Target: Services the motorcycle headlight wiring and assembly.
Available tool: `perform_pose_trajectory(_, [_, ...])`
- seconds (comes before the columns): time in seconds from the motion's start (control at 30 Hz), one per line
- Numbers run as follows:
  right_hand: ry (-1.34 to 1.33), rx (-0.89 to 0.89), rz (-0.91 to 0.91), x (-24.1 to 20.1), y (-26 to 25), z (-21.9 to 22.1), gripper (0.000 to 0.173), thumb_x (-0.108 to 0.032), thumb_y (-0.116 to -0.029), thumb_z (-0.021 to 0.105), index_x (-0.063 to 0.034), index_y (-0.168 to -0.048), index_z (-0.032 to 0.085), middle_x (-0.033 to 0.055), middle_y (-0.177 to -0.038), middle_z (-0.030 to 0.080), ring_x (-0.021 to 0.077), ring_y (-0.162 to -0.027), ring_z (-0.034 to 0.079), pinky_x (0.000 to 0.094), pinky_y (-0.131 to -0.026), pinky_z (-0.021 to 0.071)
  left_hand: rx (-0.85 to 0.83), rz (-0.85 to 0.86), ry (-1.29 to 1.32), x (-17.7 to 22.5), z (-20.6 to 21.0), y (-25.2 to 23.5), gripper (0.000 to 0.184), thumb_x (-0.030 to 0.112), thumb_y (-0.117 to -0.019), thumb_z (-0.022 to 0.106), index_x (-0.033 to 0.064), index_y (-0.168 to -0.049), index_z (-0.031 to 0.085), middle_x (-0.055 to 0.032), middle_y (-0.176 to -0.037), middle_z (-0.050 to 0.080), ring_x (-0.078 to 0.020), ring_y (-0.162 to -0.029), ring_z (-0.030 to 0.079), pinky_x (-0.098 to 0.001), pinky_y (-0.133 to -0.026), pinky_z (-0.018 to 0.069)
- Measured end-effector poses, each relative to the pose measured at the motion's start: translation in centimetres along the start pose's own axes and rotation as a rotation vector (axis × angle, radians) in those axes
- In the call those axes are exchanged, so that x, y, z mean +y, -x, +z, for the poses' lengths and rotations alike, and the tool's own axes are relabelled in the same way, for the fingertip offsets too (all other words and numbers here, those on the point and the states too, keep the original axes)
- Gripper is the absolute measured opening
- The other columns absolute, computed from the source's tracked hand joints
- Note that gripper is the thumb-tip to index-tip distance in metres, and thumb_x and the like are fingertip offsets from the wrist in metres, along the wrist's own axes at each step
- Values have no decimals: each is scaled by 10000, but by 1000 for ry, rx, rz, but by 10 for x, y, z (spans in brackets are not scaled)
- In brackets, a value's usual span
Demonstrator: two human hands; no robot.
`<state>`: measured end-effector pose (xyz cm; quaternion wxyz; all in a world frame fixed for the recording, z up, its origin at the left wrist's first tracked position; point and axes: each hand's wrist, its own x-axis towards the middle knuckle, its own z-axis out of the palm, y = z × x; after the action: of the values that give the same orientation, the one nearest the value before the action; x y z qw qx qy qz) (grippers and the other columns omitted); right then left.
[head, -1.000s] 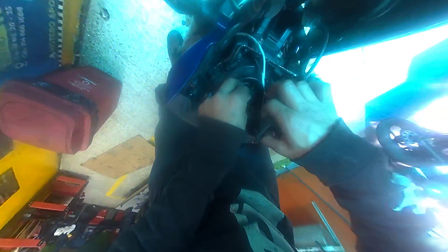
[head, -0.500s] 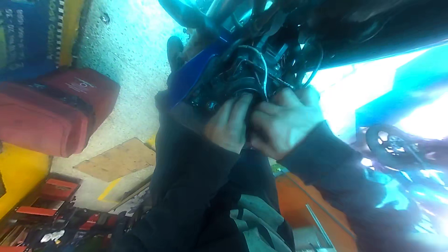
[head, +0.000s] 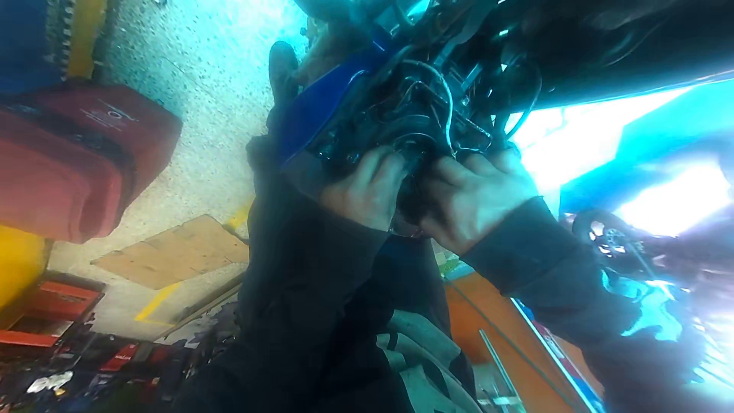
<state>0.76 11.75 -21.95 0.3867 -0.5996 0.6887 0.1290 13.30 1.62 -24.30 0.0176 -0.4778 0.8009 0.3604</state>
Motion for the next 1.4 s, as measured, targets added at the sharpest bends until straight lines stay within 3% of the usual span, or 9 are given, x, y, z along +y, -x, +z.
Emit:
perform_pose_trajectory(0.07, [3,-11,9,-2,-2,0,421,-442,-902,569,-49,-924,718,175,-1227,669,406,-1036,642,586,-859,457,117,256,32,-43,33,21,89,200,-903,778,135,-963,777,-65,-1106,763,-190,-791,751,-336,-568,589])
perform_pose_trajectory(0.27, [34,91,22,-11,2,5,366,-385,-875,591,-35,-829,686,184,-1192,682,399,-978,654,571,-845,458,91,217,35,-39,29,21,87,205,-928,759,143,-986,776,-56,-1131,757,-200,-749,743,-351,-531,575])
perform_pose_trajectory(0.47, [129,29,46,-18,9,3,280,-358,-898,657,-130,-1022,761,87,-1184,714,350,-889,674,600,-841,461,103,216,19,-40,30,21,74,203,-928,757,153,-981,774,-55,-1118,758,-205,-676,724,-353,-479,547])
perform_pose_trajectory(0.7, [151,-30,84,-26,3,4,225,-240,-889,660,-122,-1056,752,76,-1030,744,314,-833,674,570,-888,460,90,255,-13,-72,51,25,150,347,-943,737,235,-1040,765,47,-1190,746,-84,-946,740,-280,-687,598])
perform_pose_trajectory(0.9, [-10,81,155,-36,13,7,412,-194,-845,688,-178,-1254,732,44,-1219,738,318,-1030,681,588,-935,430,-35,131,33,-34,19,17,226,213,-923,755,132,-1134,761,-96,-1078,752,-233,-825,740,-394,-636,600])
perform_pose_trajectory(1.1, [-86,43,296,-52,6,6,414,-253,-824,733,-213,-1236,735,7,-1206,732,287,-1068,659,569,-978,408,-227,260,-255,-73,24,14,355,426,-1024,549,356,-1351,669,-30,-1222,683,-190,-914,707,-388,-638,559])
perform_pose_trajectory(1.27, [-125,102,325,-50,12,14,416,-211,-862,684,-208,-1276,715,-3,-1253,719,276,-1106,652,546,-988,409,-527,109,-294,-31,-4,-16,326,294,-1026,542,219,-1295,711,-108,-1215,693,-264,-985,693,-455,-761,560])
perform_pose_trajectory(1.33, [-148,165,305,-46,15,22,439,-194,-854,680,-207,-1293,699,1,-1254,710,285,-1107,642,563,-997,405,-289,257,-293,-52,14,-4,336,453,-1026,536,291,-1225,753,-76,-1118,721,-238,-899,712,-431,-676,565])
perform_pose_trajectory(1.4, [-160,244,292,-44,16,31,420,-158,-851,654,-195,-1266,711,10,-1247,713,287,-1073,646,559,-985,396,-355,205,-291,-38,8,-4,395,536,-1012,547,285,-1253,734,-84,-1179,708,-268,-956,712,-476,-715,569])
